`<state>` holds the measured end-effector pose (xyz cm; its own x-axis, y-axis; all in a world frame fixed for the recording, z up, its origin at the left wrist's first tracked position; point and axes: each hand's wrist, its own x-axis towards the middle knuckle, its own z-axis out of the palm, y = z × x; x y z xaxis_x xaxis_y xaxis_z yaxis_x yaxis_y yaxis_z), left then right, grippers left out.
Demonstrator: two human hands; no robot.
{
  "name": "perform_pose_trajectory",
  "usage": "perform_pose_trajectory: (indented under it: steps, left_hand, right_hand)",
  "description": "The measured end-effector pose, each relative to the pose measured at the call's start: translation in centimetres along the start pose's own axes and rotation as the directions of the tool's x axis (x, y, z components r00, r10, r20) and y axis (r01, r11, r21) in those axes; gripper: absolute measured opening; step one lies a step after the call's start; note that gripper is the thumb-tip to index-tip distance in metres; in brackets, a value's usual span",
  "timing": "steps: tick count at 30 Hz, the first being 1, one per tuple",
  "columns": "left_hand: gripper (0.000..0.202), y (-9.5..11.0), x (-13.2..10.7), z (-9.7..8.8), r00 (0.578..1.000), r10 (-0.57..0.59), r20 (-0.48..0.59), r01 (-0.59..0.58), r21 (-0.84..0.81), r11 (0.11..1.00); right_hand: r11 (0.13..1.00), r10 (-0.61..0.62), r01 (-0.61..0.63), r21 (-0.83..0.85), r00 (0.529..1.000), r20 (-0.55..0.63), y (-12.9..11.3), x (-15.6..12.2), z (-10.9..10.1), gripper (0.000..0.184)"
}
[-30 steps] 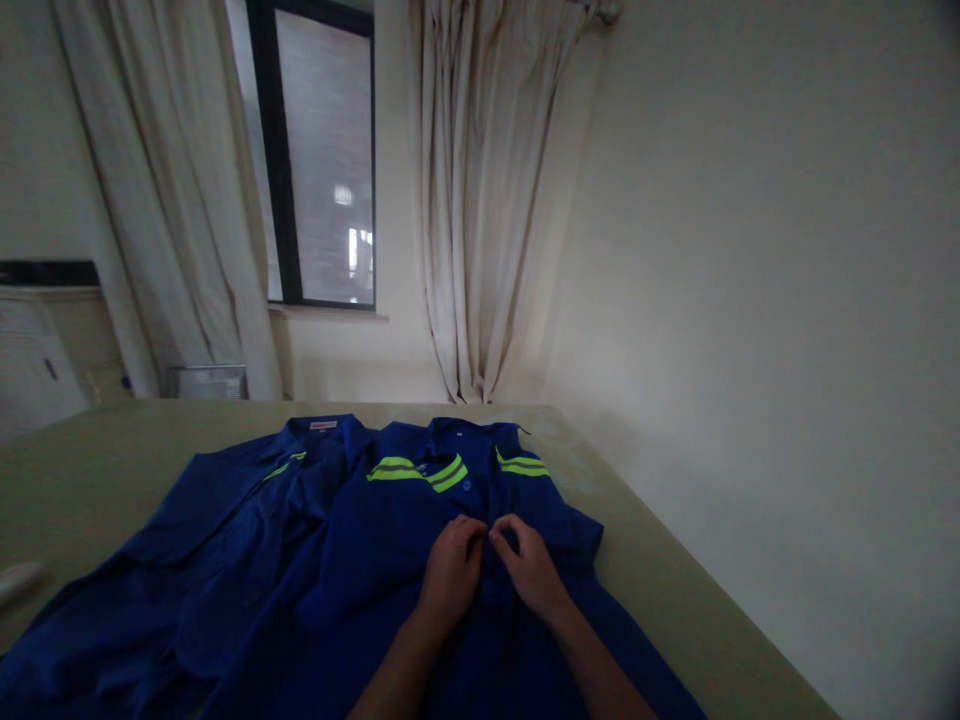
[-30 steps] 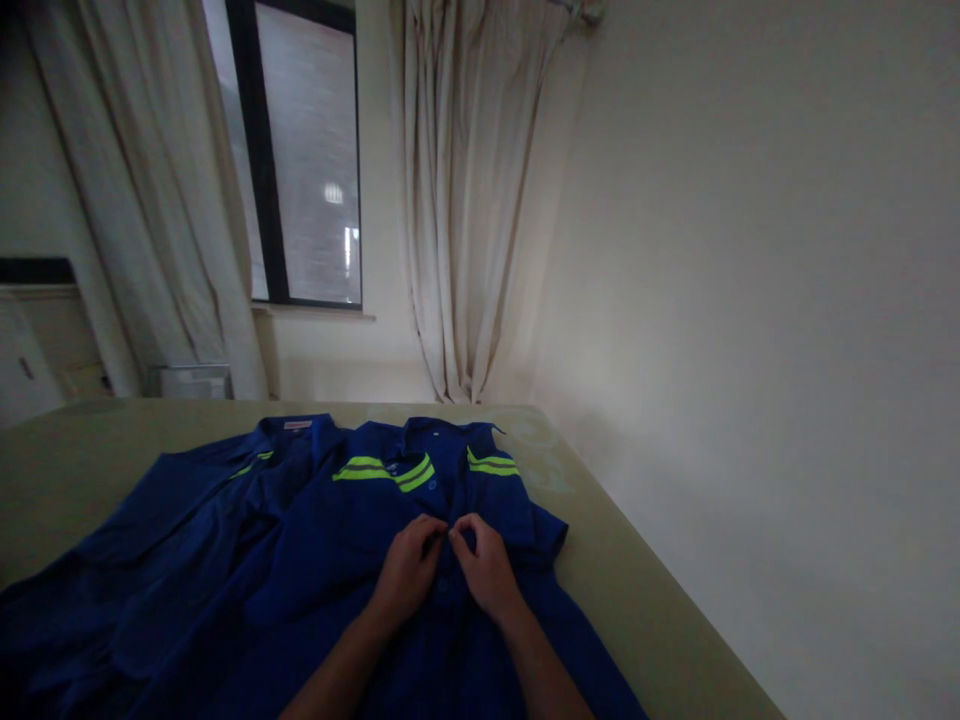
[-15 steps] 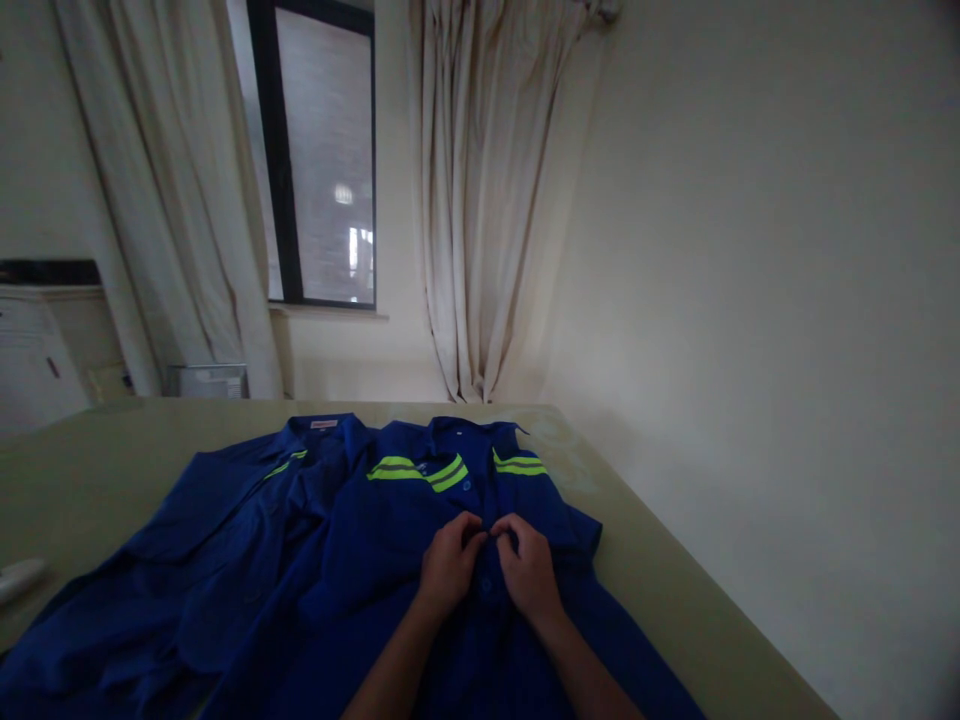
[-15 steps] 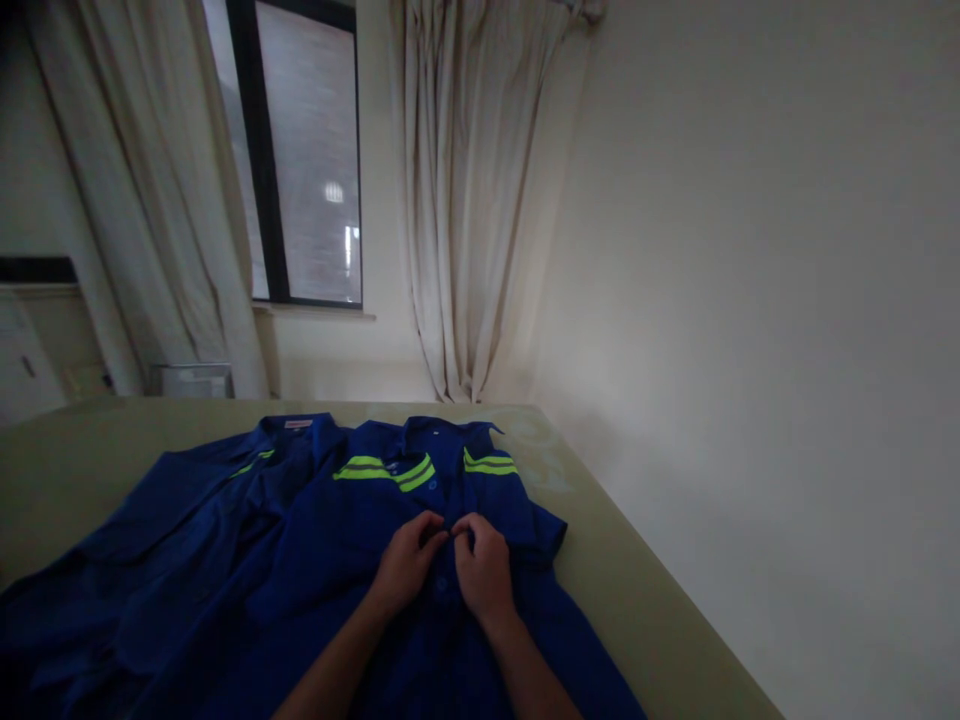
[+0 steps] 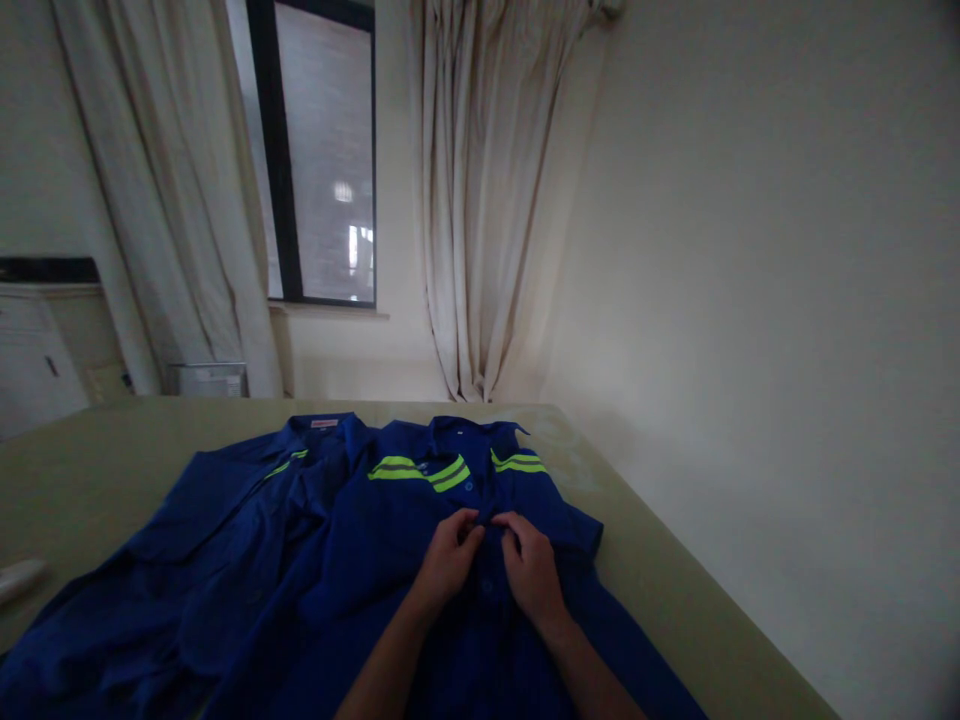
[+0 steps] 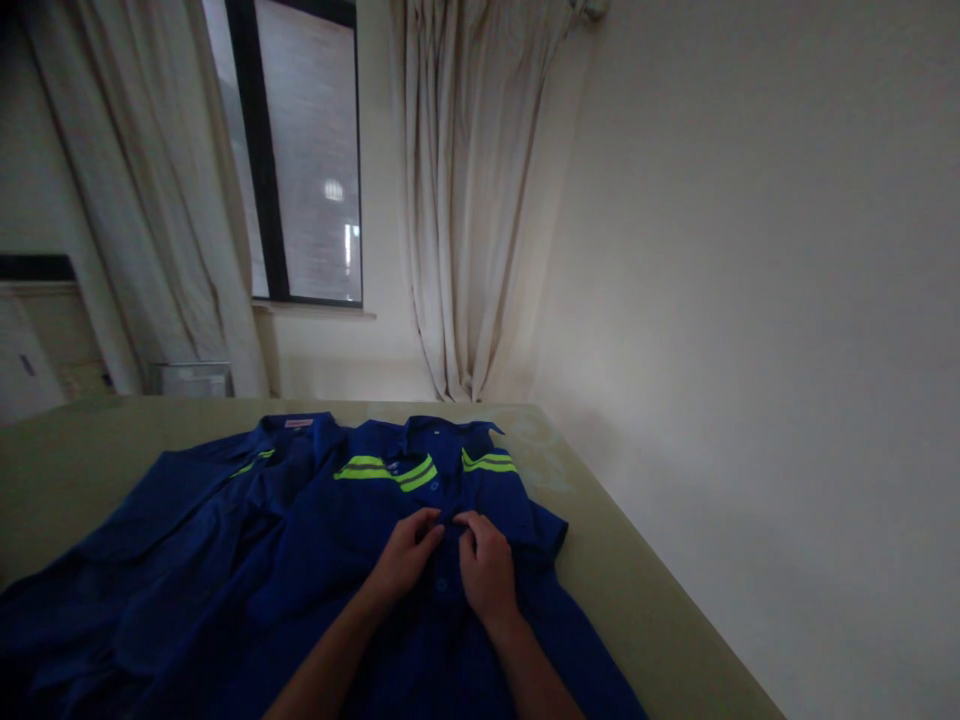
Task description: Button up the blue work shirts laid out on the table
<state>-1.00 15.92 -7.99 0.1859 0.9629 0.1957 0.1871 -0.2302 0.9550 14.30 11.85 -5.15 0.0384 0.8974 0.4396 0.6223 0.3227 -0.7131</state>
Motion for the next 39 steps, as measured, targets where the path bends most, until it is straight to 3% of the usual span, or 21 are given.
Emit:
perform_pose_trajectory:
  steps: [5, 10, 13, 18, 23, 30, 35, 39]
  left_hand:
    - [0.037, 0.3, 0.2, -0.1, 1.000, -0.013, -0.002, 0.013, -0.017, 1.000]
    - [0.026, 0.6, -0.2, -0.2, 0.998, 0.061, 0.011, -0.061, 0.044, 0.997]
    - [0.026, 0.8, -0.6, -0.6, 0.993, 0.076, 0.089, -0.081, 0.046, 0.996]
    - [0.038, 1.1, -1.1, -1.1, 0.973, 0.081, 0.218, -0.104, 0.095, 0.990]
    - [0.036, 1.4, -1.4, -0.3, 0.989, 0.045, 0.138, -0.070, 0.177, 0.982]
    - [0.018, 1.9, -1.4, 0.1, 0.995, 0.034, 0.092, -0.074, 0.465, 0.882]
    - [0.020, 1.8, -1.1, 0.2, 0.999, 0.021, 0.027, -0.031, 0.421, 0.907]
    - [0.021, 2.2, -1.6, 0.3, 0.994, 0.104, 0.043, -0.112, 0.419, 0.901]
  right_hand:
    - [0.999, -0.025, 0.024, 0.032, 1.000, 0.010, -0.2, 0.0, -0.1, 0.036]
    - [1.000, 0.011, -0.011, 0.028, 1.000, 0.006, -0.8, 0.0, -0.2, 0.032]
    - [0.998, 0.039, -0.037, 0.050, 0.998, -0.042, -0.8, 0.0, -0.1, 0.025]
    - [0.992, 0.120, -0.115, 0.055, 0.986, -0.115, 0.4, 0.3, 0.3, 0.032]
    - [0.993, 0.120, -0.119, 0.018, 0.986, -0.117, 1.2, 0.5, 0.9, 0.016]
    - [0.982, 0.169, -0.154, 0.109, 0.975, -0.146, 1.1, 0.9, 0.5, 0.017]
    - [0.994, 0.076, -0.066, 0.087, 0.990, -0.118, 0.6, 0.6, 0.2, 0.018]
    - [1.000, 0.012, -0.011, 0.012, 0.995, -0.096, -0.1, 0.4, 0.3, 0.015]
